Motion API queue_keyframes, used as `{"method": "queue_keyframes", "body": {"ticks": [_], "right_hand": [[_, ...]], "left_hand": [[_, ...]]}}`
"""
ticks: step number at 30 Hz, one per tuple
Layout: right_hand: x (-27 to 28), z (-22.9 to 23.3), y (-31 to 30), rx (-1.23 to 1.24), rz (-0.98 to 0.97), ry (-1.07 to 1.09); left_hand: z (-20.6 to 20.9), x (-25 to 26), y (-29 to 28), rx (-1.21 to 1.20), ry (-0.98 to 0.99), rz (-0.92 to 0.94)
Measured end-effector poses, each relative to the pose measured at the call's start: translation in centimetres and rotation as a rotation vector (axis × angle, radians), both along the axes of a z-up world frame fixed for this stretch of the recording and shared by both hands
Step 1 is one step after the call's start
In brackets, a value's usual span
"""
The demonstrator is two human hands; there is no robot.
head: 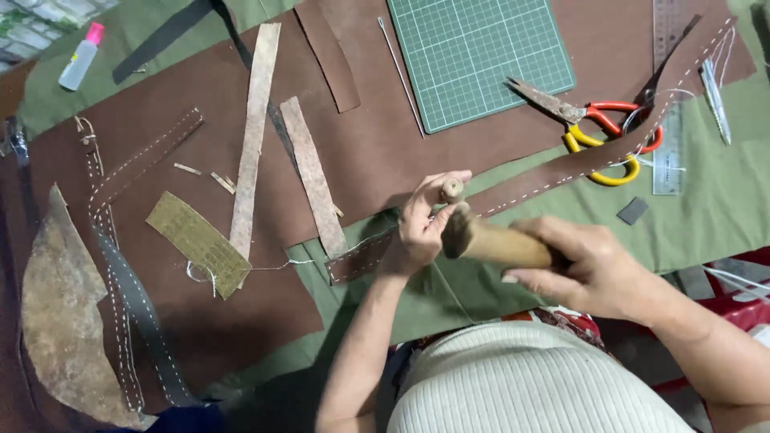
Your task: Punching holes in a leather strap using a hand punch and mallet, followed by threading the holes with a needle.
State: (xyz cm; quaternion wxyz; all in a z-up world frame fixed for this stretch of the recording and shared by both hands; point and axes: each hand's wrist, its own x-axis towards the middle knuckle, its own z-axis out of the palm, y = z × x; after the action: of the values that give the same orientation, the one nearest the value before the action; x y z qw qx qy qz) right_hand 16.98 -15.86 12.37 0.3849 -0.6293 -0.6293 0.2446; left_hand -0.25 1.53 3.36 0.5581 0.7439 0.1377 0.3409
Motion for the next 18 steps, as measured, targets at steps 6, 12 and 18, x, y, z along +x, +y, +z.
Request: {"method": "queue_keyframes", "body": {"ticks": [6,12,18], "right_hand": [[-2.5,-6.0,-0.7,-0.194,-0.047,0.084],[-2.7,-7.9,0.4,-0.414,0.013,-0.132],[-2.3,-9.9,1.6,-0.638,0.121,-0.234]], "left_hand": [[-1.8,0.4,0.2,-0.039,-0.051,0.101],[-1.7,0.2,0.0,-0.031,-0.021,0.193],[-1.9,0.9,-0.1,-0.004,-0.018,0.289]]}}
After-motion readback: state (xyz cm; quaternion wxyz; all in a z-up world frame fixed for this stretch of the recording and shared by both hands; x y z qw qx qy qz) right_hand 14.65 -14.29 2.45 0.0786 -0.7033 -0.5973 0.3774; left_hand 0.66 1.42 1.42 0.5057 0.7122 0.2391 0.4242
